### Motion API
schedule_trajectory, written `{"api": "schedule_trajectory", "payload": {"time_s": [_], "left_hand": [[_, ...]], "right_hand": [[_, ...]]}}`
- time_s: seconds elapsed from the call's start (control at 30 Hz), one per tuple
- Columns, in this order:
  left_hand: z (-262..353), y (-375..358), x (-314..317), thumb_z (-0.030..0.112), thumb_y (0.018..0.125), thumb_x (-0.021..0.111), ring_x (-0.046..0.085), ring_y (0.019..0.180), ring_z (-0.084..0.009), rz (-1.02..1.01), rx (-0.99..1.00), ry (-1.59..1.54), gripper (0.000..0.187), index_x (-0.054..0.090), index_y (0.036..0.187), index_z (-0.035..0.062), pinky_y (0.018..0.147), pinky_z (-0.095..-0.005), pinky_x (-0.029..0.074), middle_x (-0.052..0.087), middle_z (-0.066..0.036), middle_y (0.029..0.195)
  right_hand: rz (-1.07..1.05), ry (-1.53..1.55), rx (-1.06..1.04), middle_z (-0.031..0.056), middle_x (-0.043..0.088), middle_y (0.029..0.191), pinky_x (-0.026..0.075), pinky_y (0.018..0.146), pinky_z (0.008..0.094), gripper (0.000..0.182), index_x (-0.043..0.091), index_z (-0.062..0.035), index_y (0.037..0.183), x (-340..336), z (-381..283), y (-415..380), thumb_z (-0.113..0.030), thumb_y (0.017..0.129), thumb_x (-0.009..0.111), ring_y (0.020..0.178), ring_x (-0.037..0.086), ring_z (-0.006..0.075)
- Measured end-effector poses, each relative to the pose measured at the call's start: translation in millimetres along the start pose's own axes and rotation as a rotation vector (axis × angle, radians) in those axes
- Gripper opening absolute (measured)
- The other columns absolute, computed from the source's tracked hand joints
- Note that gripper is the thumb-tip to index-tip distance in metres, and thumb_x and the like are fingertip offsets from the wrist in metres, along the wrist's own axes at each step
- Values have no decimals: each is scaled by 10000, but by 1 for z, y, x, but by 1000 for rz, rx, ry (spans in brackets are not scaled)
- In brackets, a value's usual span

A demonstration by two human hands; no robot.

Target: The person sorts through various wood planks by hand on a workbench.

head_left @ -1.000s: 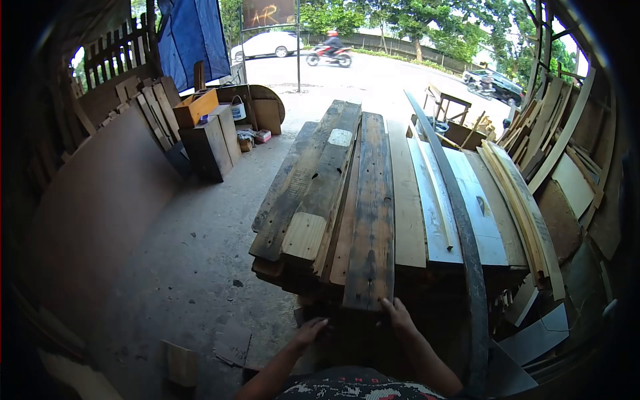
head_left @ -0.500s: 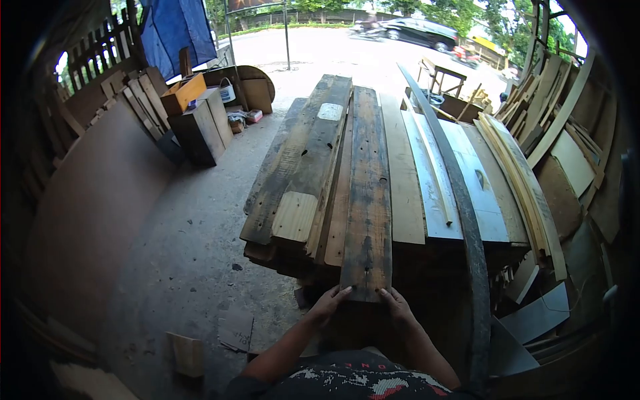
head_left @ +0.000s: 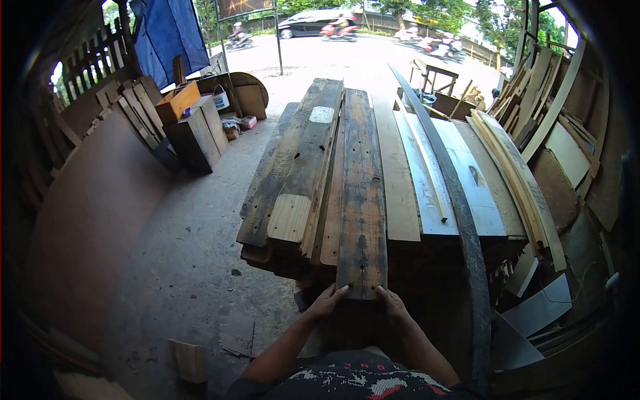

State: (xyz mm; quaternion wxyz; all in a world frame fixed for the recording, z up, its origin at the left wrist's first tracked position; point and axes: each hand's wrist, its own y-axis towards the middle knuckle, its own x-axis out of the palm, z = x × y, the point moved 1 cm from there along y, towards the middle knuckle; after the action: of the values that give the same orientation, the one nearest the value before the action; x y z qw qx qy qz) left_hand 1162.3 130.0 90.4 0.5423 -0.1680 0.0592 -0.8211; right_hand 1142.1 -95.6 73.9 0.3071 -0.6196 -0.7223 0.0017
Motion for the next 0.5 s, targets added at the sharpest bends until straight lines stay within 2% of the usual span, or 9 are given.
{"api": "schedule_trajectory", "payload": {"time_s": [0.07,0.13,0.23,0.33,0.43,0.5], "left_hand": [[8,-7,3,413,1004,483,463,1246,-171,-39,-14,-1,554,422,1390,21,1087,-320,321,507,-85,1347],[29,-20,11,414,1015,458,462,1249,-172,-64,-86,-87,549,416,1390,16,1080,-323,335,516,-90,1333],[-7,-5,-5,409,1013,469,624,1003,-155,-250,-152,-61,528,429,1367,20,902,-304,483,601,-96,1189],[-9,-7,13,369,1008,492,522,1197,-163,-278,-189,-71,515,405,1387,31,1024,-330,416,539,-75,1279],[-14,-4,30,277,972,556,567,1140,-164,-221,66,111,520,379,1406,52,992,-320,448,541,-79,1272],[-4,-15,33,323,961,582,577,1105,-147,-244,19,-44,533,410,1375,34,961,-300,463,568,-72,1233]], "right_hand": [[29,-42,29,85,645,1091,494,872,295,390,582,10,1196,9,-13,-11,-315,982,563,962,621,147],[56,-212,-84,59,662,1013,507,810,299,363,623,19,1118,21,-35,-25,-309,971,578,904,629,139],[160,-577,-221,60,681,843,516,707,308,364,672,33,988,41,-67,-49,-323,920,629,772,650,149],[243,-1050,-327,104,661,671,520,631,341,410,688,29,848,76,-115,-82,-381,837,683,629,662,203],[235,-1373,-460,158,630,606,522,618,379,470,676,15,762,104,-122,-86,-454,766,708,578,666,269],[218,-1465,-518,171,630,612,522,624,398,506,664,2,735,114,-117,-83,-502,755,693,584,670,289]]}}
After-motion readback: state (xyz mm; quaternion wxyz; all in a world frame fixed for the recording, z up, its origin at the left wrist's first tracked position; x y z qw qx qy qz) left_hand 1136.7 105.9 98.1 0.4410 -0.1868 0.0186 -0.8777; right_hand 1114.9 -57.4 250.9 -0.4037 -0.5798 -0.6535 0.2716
